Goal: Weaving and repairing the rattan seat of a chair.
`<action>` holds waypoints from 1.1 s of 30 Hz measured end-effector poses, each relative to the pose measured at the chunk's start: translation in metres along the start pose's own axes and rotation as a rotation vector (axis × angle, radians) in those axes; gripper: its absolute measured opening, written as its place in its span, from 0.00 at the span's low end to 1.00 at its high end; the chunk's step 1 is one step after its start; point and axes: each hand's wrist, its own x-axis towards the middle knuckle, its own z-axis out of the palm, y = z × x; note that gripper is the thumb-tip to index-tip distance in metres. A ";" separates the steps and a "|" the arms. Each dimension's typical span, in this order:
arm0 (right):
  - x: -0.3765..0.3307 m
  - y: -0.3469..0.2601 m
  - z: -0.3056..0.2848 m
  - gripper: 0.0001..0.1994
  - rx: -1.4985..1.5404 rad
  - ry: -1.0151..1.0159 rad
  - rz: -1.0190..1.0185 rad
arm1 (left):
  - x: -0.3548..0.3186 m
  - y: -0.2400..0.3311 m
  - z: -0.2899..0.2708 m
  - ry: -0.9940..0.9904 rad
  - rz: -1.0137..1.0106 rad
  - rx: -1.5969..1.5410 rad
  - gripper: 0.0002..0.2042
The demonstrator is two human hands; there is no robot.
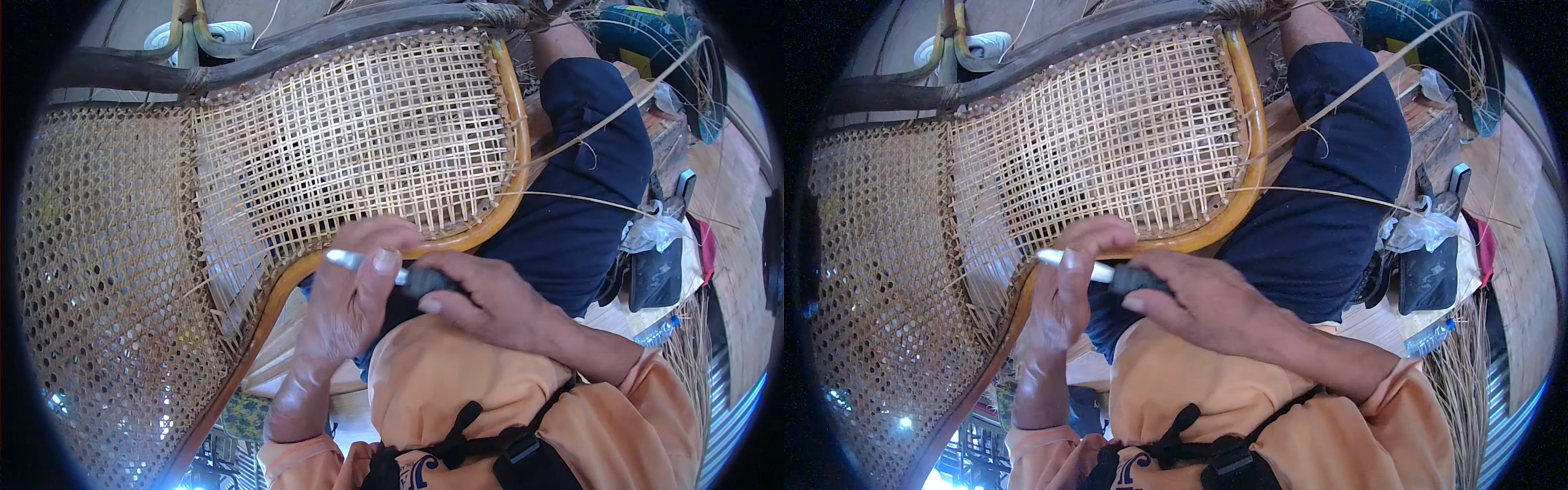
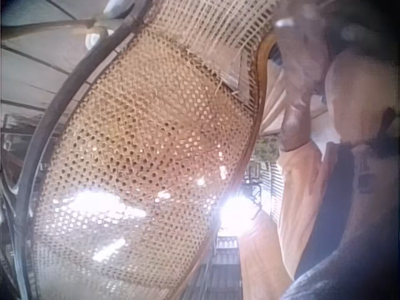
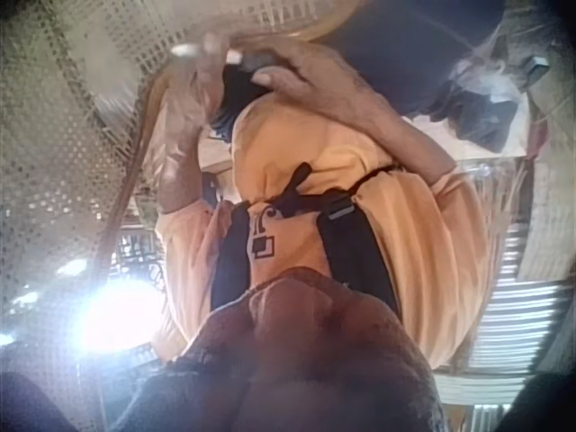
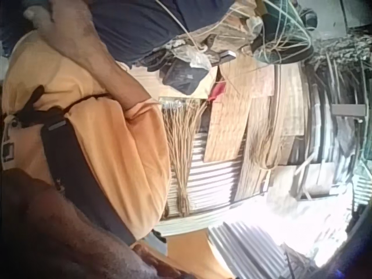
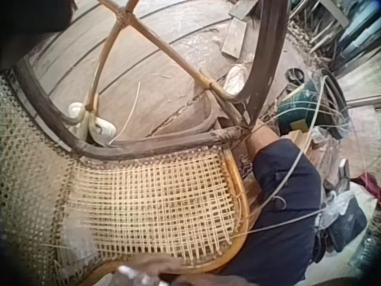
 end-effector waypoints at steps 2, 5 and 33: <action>-0.008 0.006 -0.012 0.18 -0.173 0.109 0.068 | 0.006 -0.010 -0.008 0.077 -0.125 0.065 0.14; -0.014 0.013 -0.024 0.18 -0.508 0.215 0.005 | 0.023 -0.025 -0.009 0.168 -0.084 0.296 0.07; -0.028 0.004 -0.021 0.20 -0.611 0.162 0.235 | 0.057 -0.019 0.012 -0.202 0.176 0.751 0.05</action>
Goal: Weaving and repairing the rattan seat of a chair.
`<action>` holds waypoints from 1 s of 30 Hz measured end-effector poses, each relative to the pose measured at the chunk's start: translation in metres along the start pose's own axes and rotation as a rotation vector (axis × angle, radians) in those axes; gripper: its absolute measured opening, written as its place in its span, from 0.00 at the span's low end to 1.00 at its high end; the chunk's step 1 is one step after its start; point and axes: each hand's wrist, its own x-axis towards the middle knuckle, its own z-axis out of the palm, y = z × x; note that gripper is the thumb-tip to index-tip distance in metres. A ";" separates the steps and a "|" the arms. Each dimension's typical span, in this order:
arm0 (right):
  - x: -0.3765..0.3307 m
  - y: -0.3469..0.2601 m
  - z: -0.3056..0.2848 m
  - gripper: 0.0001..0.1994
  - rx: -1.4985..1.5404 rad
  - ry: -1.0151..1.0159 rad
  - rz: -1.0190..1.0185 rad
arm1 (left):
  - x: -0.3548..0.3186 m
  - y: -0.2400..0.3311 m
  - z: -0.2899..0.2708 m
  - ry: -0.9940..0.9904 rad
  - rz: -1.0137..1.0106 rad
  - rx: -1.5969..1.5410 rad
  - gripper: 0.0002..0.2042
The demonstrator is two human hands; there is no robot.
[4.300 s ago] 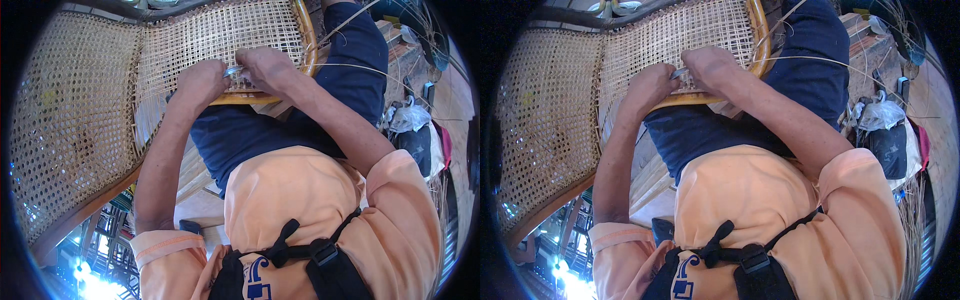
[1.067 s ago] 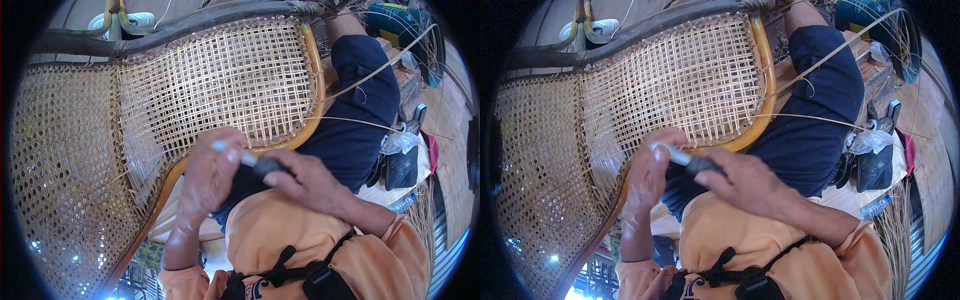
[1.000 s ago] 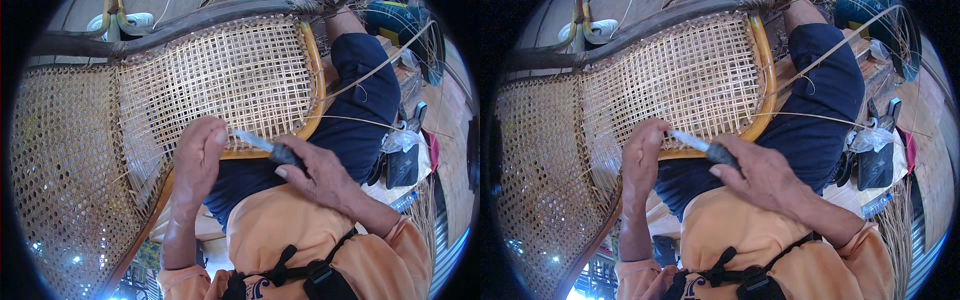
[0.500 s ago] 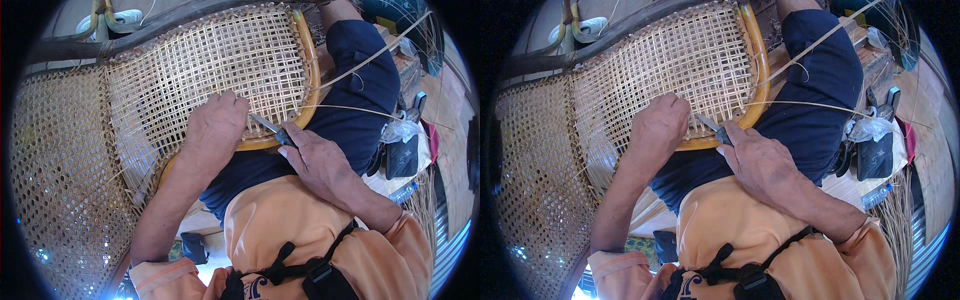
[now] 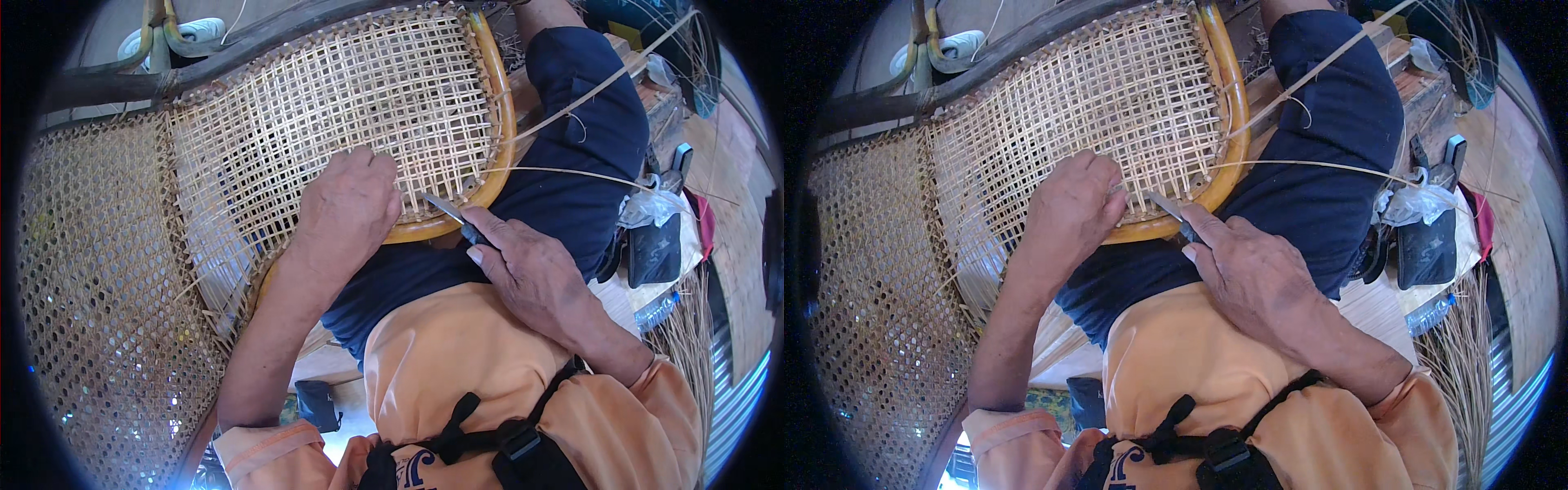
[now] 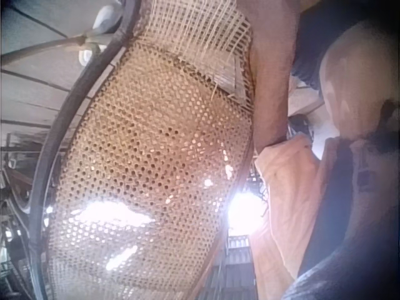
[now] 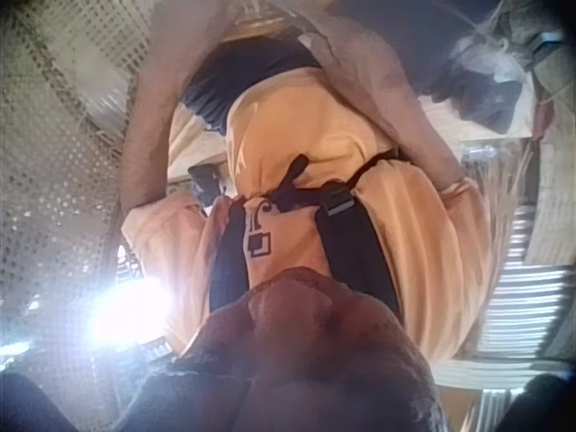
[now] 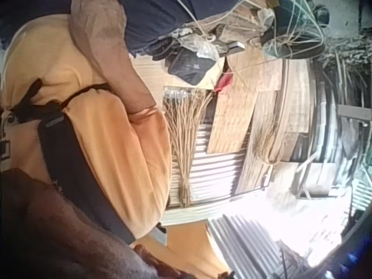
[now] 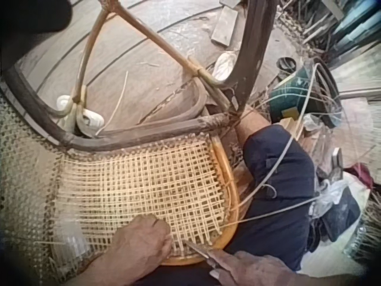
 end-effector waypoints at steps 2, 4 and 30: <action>-0.001 0.002 0.000 0.20 -0.041 0.015 -0.030 | 0.002 0.004 0.000 -0.033 -0.028 0.001 0.06; 0.001 0.005 0.001 0.21 -0.081 0.028 -0.062 | 0.005 0.005 0.001 -0.085 0.011 0.162 0.05; -0.011 0.012 -0.003 0.19 -0.021 0.156 -0.064 | 0.018 0.023 0.006 -0.102 -0.035 0.157 0.06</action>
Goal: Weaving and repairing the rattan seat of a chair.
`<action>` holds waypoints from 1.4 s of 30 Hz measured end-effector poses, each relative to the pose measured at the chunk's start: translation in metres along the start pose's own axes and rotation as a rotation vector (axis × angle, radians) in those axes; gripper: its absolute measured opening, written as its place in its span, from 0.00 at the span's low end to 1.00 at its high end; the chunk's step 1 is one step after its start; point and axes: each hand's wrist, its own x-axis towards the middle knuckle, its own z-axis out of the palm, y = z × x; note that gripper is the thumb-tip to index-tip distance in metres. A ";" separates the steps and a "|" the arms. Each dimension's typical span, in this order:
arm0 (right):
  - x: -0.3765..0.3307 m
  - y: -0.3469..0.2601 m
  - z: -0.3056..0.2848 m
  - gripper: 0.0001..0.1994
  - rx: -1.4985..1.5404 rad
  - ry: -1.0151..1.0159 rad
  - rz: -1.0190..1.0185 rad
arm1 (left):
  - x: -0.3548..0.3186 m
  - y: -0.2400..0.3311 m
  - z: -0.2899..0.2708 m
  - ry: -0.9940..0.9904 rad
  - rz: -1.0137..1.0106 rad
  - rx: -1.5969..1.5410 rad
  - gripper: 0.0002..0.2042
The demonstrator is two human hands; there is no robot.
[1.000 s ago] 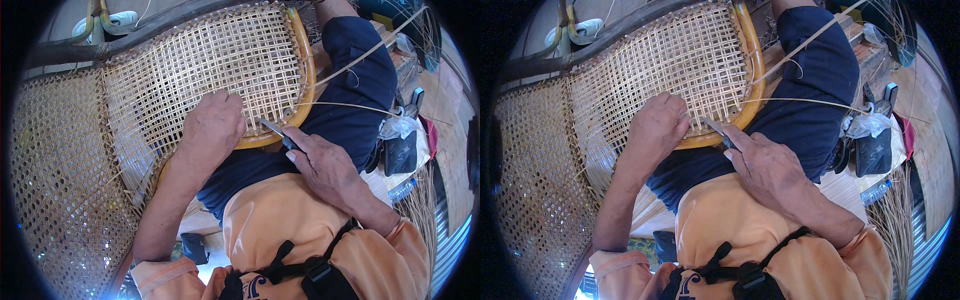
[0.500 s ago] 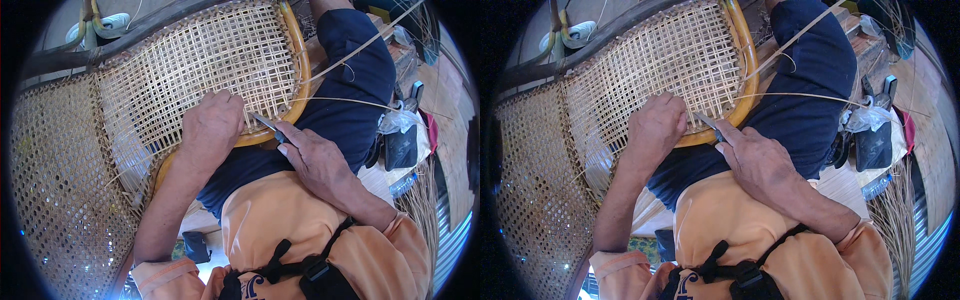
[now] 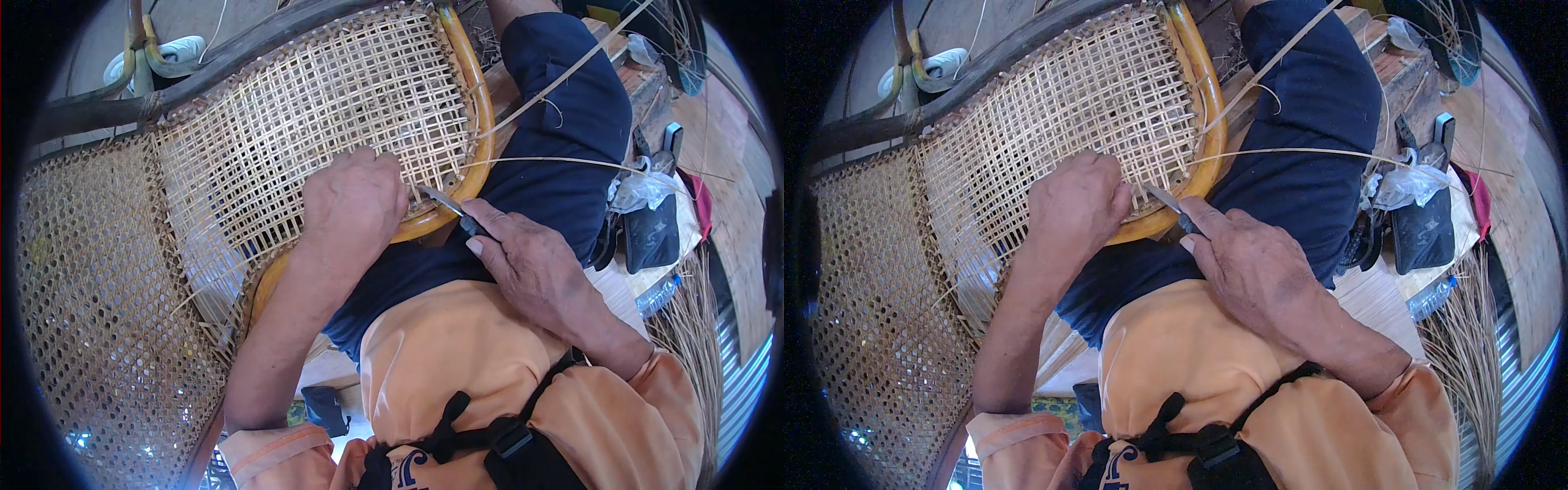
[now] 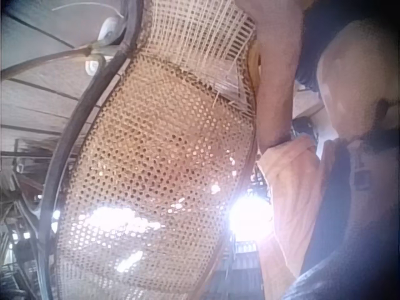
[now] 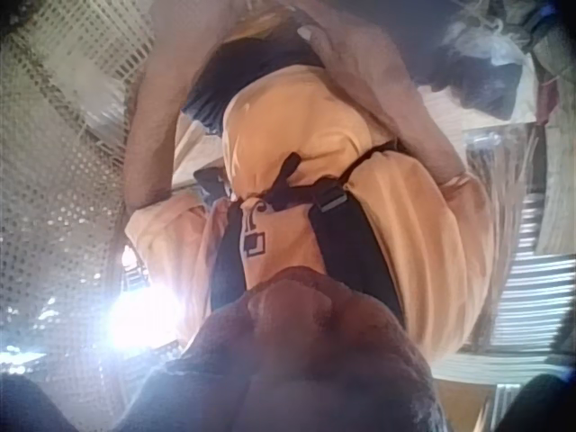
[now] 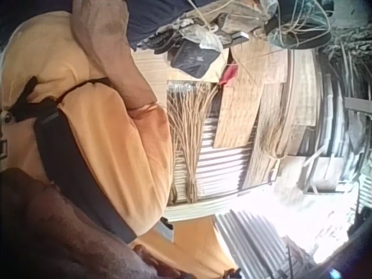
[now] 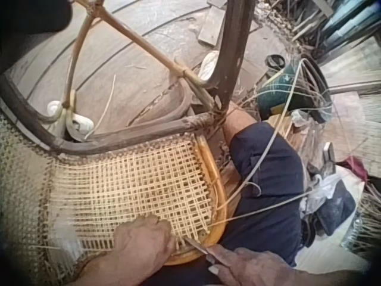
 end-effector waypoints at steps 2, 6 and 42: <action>-0.001 -0.001 -0.003 0.19 -0.009 -0.001 0.009 | 0.002 0.001 0.001 0.001 -0.001 0.025 0.07; 0.004 0.000 -0.004 0.19 -0.040 -0.042 0.021 | 0.005 0.000 0.002 -0.024 0.012 0.046 0.06; 0.014 0.006 0.000 0.20 0.045 -0.069 0.085 | 0.002 0.000 0.011 0.125 0.098 -0.025 0.04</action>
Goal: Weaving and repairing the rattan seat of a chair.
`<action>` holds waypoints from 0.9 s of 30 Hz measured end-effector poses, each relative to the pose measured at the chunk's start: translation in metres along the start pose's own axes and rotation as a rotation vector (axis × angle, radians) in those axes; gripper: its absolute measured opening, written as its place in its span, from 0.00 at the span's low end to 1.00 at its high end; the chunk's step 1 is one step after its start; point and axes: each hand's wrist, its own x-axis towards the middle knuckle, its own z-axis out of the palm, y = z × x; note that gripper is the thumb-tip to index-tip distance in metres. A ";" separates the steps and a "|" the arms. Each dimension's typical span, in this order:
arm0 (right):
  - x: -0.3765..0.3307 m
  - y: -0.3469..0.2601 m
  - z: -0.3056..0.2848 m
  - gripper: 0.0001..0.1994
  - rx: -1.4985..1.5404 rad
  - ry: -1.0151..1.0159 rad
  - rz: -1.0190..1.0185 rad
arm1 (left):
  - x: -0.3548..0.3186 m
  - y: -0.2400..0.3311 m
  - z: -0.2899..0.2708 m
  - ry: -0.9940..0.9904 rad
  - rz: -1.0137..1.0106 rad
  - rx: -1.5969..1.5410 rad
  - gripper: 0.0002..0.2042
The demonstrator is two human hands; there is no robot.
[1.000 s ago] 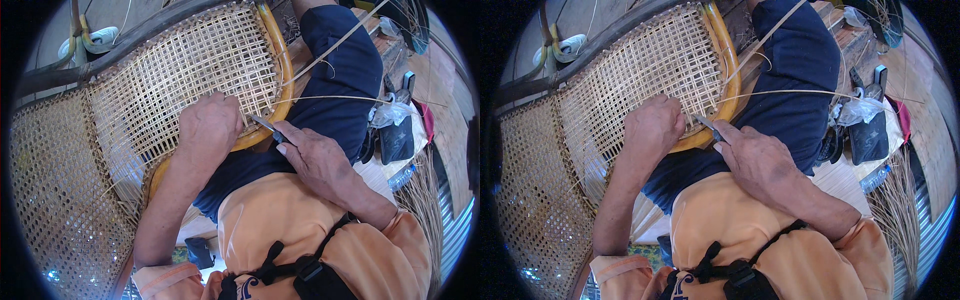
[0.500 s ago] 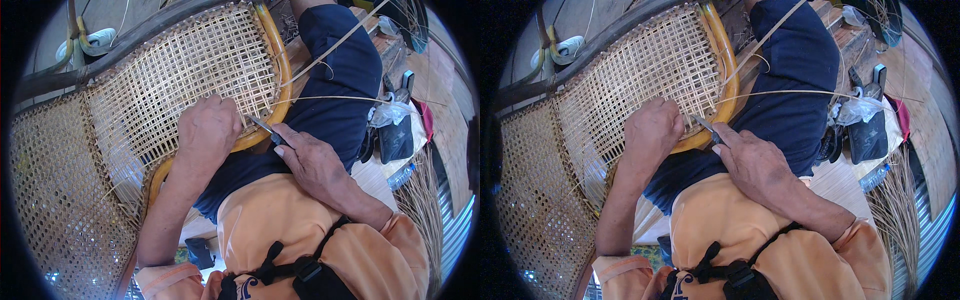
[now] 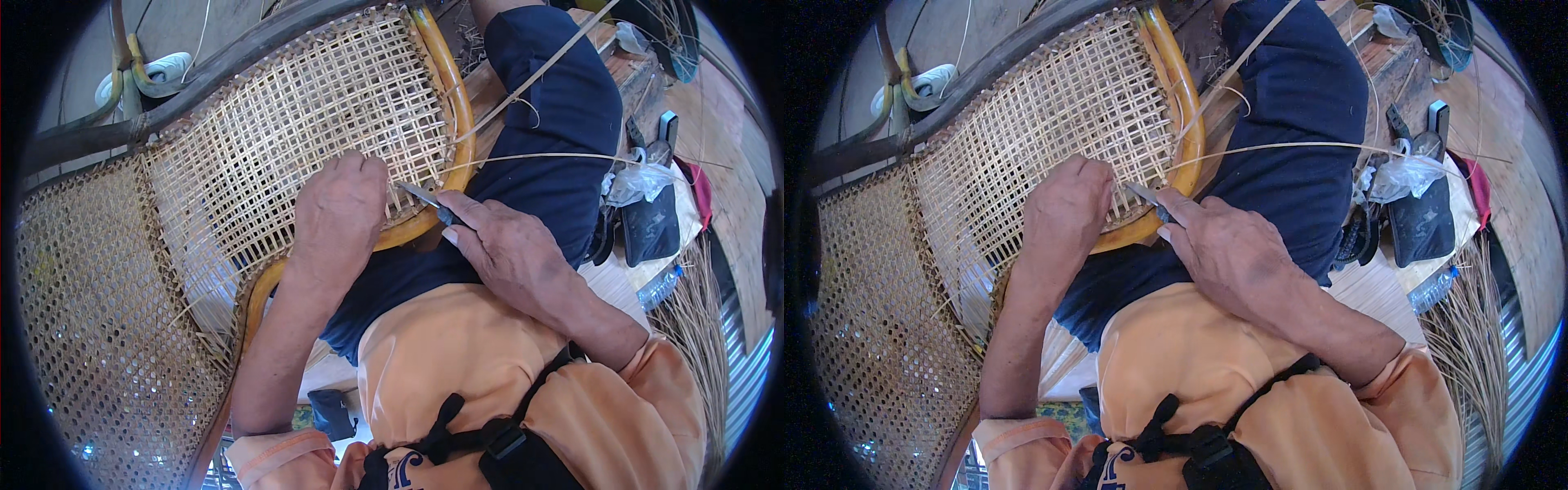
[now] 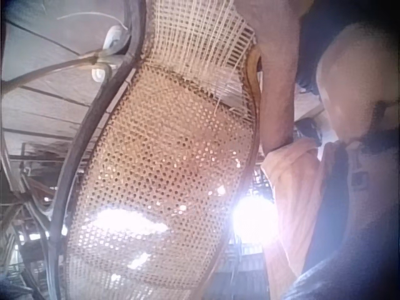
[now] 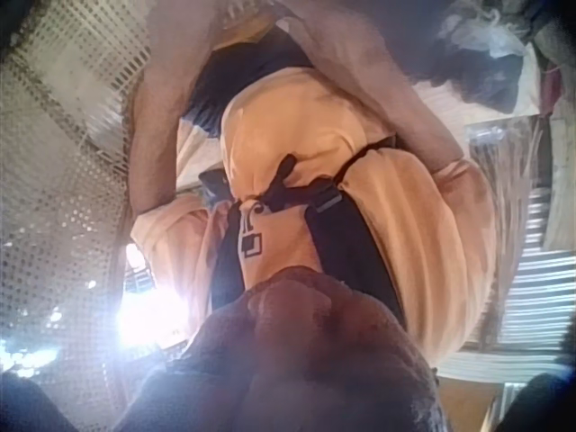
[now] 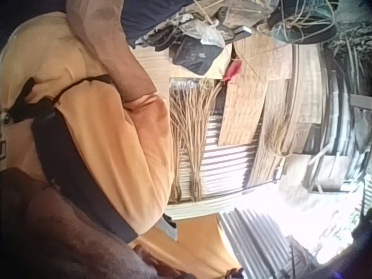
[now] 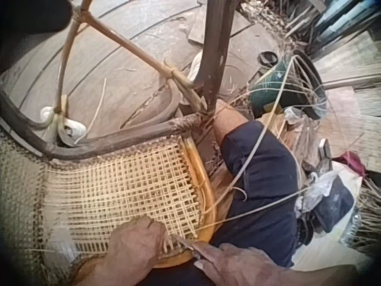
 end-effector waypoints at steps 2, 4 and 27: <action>0.001 0.006 0.002 0.20 0.039 0.024 -0.014 | -0.001 0.000 0.002 0.001 0.019 0.006 0.03; 0.001 0.008 0.004 0.20 0.079 0.044 -0.027 | 0.001 0.002 0.004 -0.027 0.041 0.072 0.03; -0.011 0.017 -0.013 0.17 0.026 0.116 0.031 | -0.036 0.059 -0.019 0.000 -0.332 -0.351 0.11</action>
